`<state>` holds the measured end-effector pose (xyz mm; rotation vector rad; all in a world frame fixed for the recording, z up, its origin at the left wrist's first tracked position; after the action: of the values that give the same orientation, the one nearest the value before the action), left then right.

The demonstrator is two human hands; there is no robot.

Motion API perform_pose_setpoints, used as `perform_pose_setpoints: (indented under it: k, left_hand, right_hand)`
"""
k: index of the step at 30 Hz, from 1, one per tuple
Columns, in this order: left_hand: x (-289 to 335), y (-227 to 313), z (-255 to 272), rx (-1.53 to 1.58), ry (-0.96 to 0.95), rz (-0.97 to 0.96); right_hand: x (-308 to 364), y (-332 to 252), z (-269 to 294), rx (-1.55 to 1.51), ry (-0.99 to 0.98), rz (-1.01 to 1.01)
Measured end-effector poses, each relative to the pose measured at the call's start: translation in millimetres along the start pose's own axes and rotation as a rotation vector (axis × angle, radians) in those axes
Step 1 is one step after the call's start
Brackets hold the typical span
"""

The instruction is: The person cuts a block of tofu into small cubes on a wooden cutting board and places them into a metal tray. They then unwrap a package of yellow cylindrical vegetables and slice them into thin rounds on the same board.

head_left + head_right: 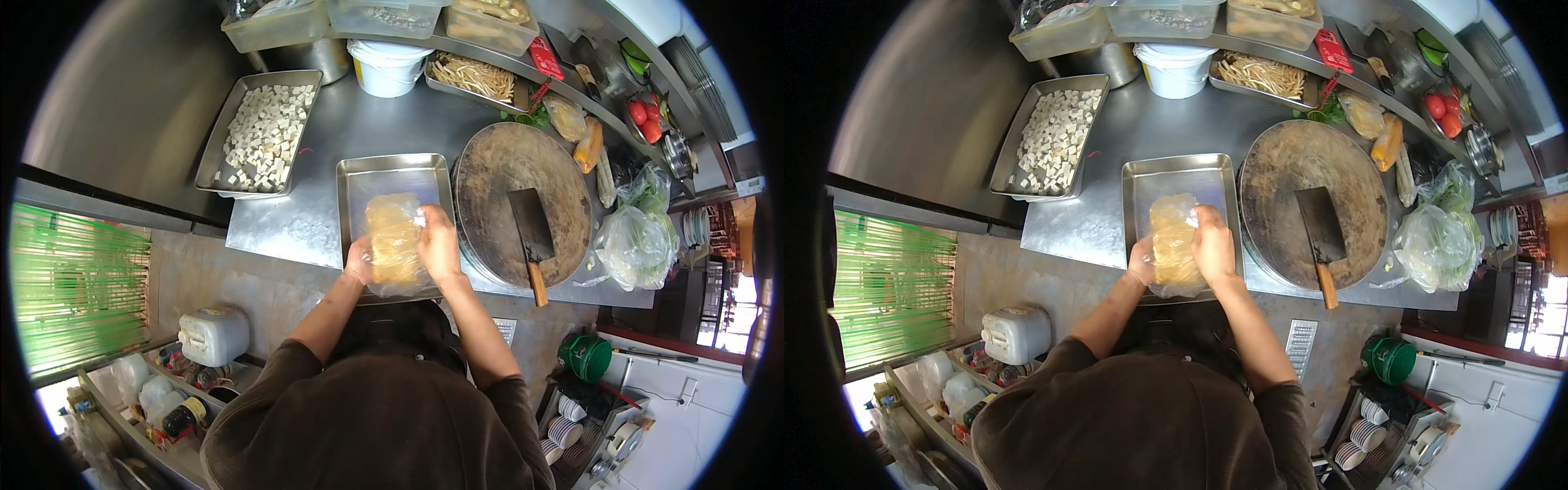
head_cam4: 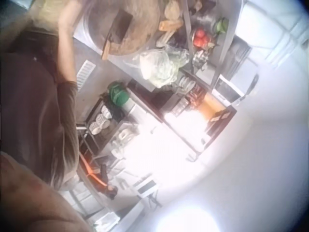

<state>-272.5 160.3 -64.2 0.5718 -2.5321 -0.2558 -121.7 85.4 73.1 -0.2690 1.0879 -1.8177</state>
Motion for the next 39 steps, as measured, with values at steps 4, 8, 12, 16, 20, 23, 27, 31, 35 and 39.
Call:
perform_pose_setpoints:
  k: [4,8,12,16,20,23,27,31,35,39]
  left_hand:
    - [0.0,30.3,41.4,-0.923,0.142,-0.409]
    - [31.0,49.9,-92.9,-1.459,0.037,-0.730]
    - [14.7,63.1,-132.0,-1.825,-0.453,-0.677]
    - [-14.3,69.8,-121.1,-1.512,-0.570,-0.355]
    - [-17.1,73.6,-123.4,-1.043,-0.453,-0.228]
    - [-25.7,77.8,-107.2,-1.120,-0.367,-0.173]
    - [-5.7,57.8,-131.3,-1.506,-0.306,-0.309]
    - [3.2,71.2,-136.3,-1.787,-0.400,-0.530]
    - [22.5,73.4,-137.7,-1.968,-0.308,-0.983]
    - [23.5,67.0,-147.7,-2.115,-0.506,-0.986]
  right_hand:
    - [2.2,-7.3,3.4,0.019,-0.168,0.057]
    - [26.1,2.8,22.8,-0.014,-0.192,-0.002]
    - [27.8,-18.7,42.2,-0.003,-0.229,-0.012]
    - [39.3,-19.8,69.3,-0.030,-0.133,-0.173]
    - [50.3,-18.7,86.8,-0.093,-0.049,-0.292]
    - [44.4,-47.3,86.8,0.051,-0.059,-0.121]
    - [13.2,-69.3,72.4,0.088,-0.169,0.091]
    - [-17.4,-32.0,38.7,0.154,-0.271,-0.235]
    - [-33.8,5.0,1.5,0.162,-0.524,-0.437]
    - [-30.1,38.4,-13.8,0.002,-0.700,-0.212]
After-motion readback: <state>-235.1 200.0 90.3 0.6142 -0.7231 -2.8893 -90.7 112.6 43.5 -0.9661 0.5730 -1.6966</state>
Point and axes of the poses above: each hand's wrist, its own x-axis away from the middle knuckle, its own z-axis out of the back of the hand, y = z × x, the point moved 1 cm from there along -x, towards the middle knuckle, and after that the axes turned 3 degrees about -x, right-handed, at the moved point
